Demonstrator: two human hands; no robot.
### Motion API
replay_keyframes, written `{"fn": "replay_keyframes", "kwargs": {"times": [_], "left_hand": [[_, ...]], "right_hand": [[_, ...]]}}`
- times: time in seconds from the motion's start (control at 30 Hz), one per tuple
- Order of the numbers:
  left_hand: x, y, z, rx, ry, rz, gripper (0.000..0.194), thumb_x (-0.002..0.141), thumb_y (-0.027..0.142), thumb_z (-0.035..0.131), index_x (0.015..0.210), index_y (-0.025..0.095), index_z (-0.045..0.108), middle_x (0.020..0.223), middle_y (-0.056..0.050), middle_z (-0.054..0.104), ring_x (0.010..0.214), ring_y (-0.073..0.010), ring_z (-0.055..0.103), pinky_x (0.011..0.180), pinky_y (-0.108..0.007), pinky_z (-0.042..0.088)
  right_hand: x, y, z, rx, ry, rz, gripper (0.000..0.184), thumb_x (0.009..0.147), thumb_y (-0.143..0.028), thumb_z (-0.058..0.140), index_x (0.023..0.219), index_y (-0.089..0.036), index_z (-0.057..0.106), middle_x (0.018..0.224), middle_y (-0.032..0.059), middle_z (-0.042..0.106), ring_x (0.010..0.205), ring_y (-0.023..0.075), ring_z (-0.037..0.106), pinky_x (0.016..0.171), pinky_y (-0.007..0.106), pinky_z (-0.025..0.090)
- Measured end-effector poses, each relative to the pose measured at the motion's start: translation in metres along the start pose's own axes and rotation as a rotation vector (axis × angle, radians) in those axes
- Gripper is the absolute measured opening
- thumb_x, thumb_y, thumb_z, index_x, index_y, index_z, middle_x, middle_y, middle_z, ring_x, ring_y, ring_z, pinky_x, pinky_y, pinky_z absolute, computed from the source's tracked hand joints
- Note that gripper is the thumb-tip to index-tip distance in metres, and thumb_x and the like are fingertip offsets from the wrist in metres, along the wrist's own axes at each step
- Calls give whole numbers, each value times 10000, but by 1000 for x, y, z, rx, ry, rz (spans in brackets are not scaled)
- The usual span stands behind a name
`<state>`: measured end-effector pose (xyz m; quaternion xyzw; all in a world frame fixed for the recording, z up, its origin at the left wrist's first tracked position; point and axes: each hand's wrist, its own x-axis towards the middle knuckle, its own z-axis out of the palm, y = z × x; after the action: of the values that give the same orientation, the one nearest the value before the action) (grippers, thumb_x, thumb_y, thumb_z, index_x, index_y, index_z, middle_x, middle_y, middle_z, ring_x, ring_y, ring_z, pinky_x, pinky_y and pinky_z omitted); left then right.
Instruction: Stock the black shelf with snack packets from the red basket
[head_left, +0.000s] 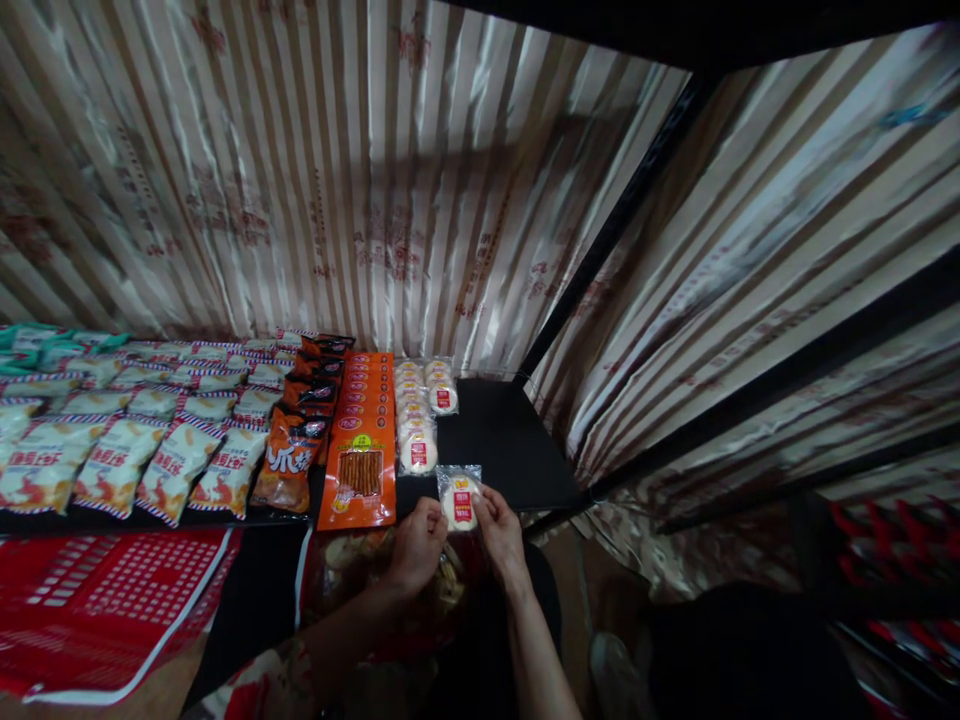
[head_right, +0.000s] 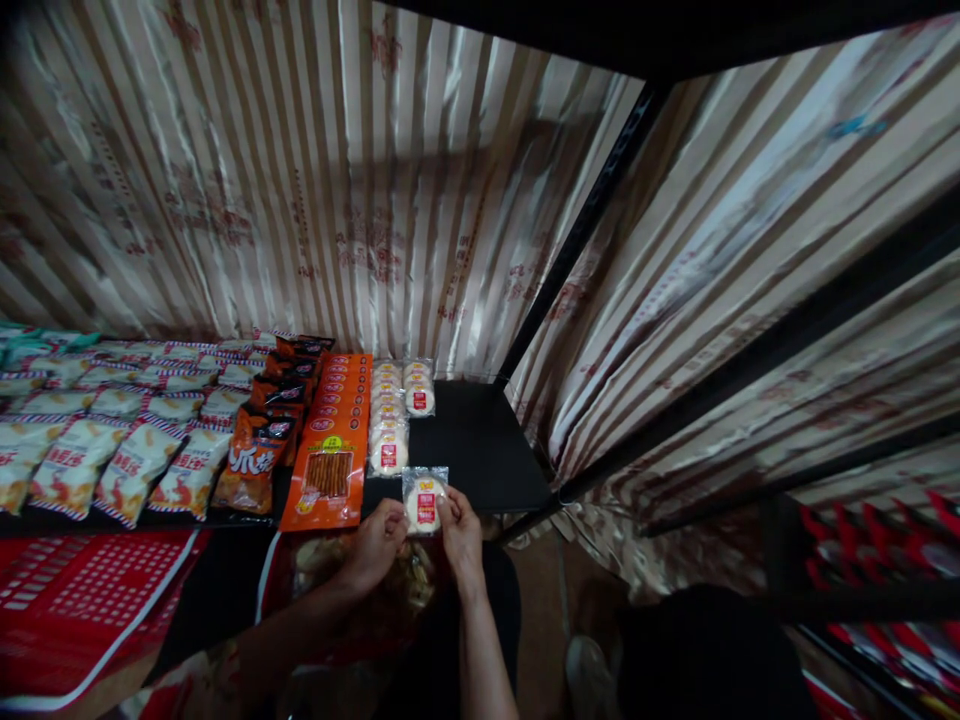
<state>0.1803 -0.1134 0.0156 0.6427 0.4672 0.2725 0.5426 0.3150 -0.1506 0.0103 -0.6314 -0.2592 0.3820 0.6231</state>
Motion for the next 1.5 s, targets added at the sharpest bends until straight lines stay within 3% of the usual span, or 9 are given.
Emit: {"fn": "replay_keyframes", "kwargs": {"times": [0.3,0.63,0.83,1.13,1.3,1.5], "left_hand": [[22,20,8,341,43,23,245,786,143,395,866,172,625,877,-47,580,834,-140,551,770,-229,414],[51,27,27,228,20,-70,283,729,118,470,973,101,613,977,-94,583,889,-169,560,803,-234,419],[66,27,36,178,44,-112,291,716,74,460,964,121,604,958,-73,603,884,-155,572,797,-220,429],[80,23,52,150,52,-73,407,729,88,436,1128,88,519,1089,-116,576,986,-172,567,896,-256,420],[82,34,54,172,46,21,460,694,72,431,1143,81,526,1276,-147,475,1189,-209,450,1020,-285,337],[93,48,53,219,32,-15,457,732,101,427,1175,40,520,1399,-179,334,1295,-232,319,1076,-286,262]], "right_hand": [[27,0,-16,-132,87,-66,462,627,-480,652,951,-153,617,810,57,682,679,179,618,583,261,493],[64,3,-23,-248,163,-98,421,632,-466,614,909,-150,650,797,63,695,671,183,619,598,267,486],[80,-4,-24,-375,180,-112,429,645,-472,583,918,-153,672,768,54,706,672,191,634,591,264,487],[106,-11,-27,-565,189,-101,353,680,-424,533,912,-195,671,757,36,704,671,189,635,607,272,477],[121,-14,-20,-574,185,-116,320,697,-398,519,902,-200,665,761,36,702,675,188,638,606,272,476],[139,-14,-10,-580,203,-140,299,700,-384,517,894,-206,659,761,30,702,677,180,640,603,263,477]]}}
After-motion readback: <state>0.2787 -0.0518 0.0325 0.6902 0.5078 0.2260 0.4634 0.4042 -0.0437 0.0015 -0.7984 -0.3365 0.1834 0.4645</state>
